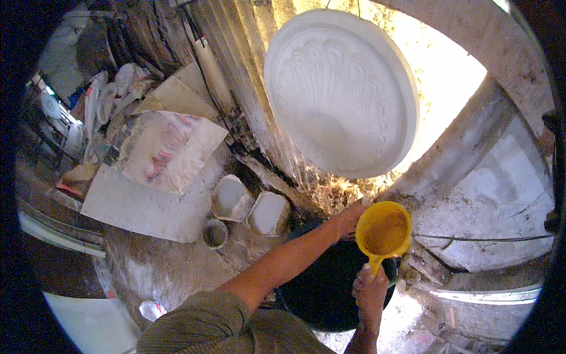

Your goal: The person repeatedly wipes a long white moulding with a white cloth, moving back and forth along its length. They occasionally pick up a small piece of debris from the workbench and later walk to a bucket to rinse the cloth.

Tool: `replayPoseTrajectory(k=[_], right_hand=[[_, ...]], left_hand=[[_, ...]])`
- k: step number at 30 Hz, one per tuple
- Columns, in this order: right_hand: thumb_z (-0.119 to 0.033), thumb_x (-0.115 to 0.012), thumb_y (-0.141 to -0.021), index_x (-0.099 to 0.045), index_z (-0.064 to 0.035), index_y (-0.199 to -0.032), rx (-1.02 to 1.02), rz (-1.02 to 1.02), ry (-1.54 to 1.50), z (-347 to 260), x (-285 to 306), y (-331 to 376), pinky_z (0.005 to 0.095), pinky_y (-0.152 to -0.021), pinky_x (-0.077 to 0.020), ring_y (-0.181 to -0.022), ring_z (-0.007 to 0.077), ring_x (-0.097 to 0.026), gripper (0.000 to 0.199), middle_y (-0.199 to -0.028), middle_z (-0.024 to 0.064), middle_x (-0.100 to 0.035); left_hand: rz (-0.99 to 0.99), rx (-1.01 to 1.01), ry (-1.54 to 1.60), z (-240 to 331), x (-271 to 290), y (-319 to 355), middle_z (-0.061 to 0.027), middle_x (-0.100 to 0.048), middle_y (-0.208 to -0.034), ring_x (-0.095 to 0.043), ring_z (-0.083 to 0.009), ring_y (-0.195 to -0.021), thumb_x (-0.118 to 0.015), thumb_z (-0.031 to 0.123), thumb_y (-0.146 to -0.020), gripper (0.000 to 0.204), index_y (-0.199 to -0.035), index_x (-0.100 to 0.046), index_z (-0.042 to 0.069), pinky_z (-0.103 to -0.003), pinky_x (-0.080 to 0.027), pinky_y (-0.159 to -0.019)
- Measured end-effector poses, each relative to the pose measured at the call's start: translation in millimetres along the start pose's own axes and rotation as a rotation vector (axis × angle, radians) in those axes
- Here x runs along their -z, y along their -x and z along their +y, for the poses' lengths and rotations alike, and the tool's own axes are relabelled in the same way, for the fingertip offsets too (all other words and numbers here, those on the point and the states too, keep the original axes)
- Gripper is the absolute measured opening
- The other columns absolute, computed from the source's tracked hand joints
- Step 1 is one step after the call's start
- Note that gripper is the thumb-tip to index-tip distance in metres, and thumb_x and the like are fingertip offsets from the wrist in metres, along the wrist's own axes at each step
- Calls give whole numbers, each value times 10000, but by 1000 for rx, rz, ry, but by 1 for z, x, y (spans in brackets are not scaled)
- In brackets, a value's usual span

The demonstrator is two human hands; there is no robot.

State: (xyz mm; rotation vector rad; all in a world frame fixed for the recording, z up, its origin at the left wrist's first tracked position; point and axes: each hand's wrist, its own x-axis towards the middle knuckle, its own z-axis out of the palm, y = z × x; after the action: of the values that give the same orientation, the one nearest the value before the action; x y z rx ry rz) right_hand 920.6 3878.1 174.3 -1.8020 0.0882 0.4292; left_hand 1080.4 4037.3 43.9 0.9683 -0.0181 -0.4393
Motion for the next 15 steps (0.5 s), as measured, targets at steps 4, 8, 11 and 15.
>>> replayPoseTrajectory(k=[4, 8, 11, 15], right_hand=[[-380, -376, -982, -513, -64, -1141, -118, -43, -230, 36, 9, -36, 221, -306, -288, -377, 70, -358, 379, -576, -18, -412], [-449, -300, -980, -519, -33, -1214, -168, -155, -472, 55, 5, -47, 229, -286, -272, -347, 93, -348, 525, -544, -5, -403], [-442, -298, -973, -534, -21, -1174, -197, -312, -762, 57, 9, -49, 242, -287, -283, -335, 116, -348, 523, -540, 7, -428], [-422, -326, -954, -547, -9, -1103, -124, -172, -882, 79, -14, -100, 265, -296, -324, -345, 161, -401, 491, -559, 31, -488]], left_hand=[[102, 85, 393, 59, -27, 34, -179, -484, -1325, -501, -224, -1188, -508, 548, -909, 707, -1391, -366, 51, -401, -415, -1010], [153, 55, -10, 73, -5, 49, -196, -277, -1462, -290, -280, -1353, -679, 568, -780, 1024, -1465, -141, 30, -398, -281, -1111], [101, 98, -345, 84, 8, 60, -189, -278, -1464, -277, -275, -1360, -783, 516, -692, 1121, -1456, -140, 8, -393, -282, -1101], [454, -198, -807, 98, -7, 63, -227, -369, -1372, -363, -319, -1296, -822, 461, -636, 1046, -1373, -262, -27, -412, -310, -1080]])
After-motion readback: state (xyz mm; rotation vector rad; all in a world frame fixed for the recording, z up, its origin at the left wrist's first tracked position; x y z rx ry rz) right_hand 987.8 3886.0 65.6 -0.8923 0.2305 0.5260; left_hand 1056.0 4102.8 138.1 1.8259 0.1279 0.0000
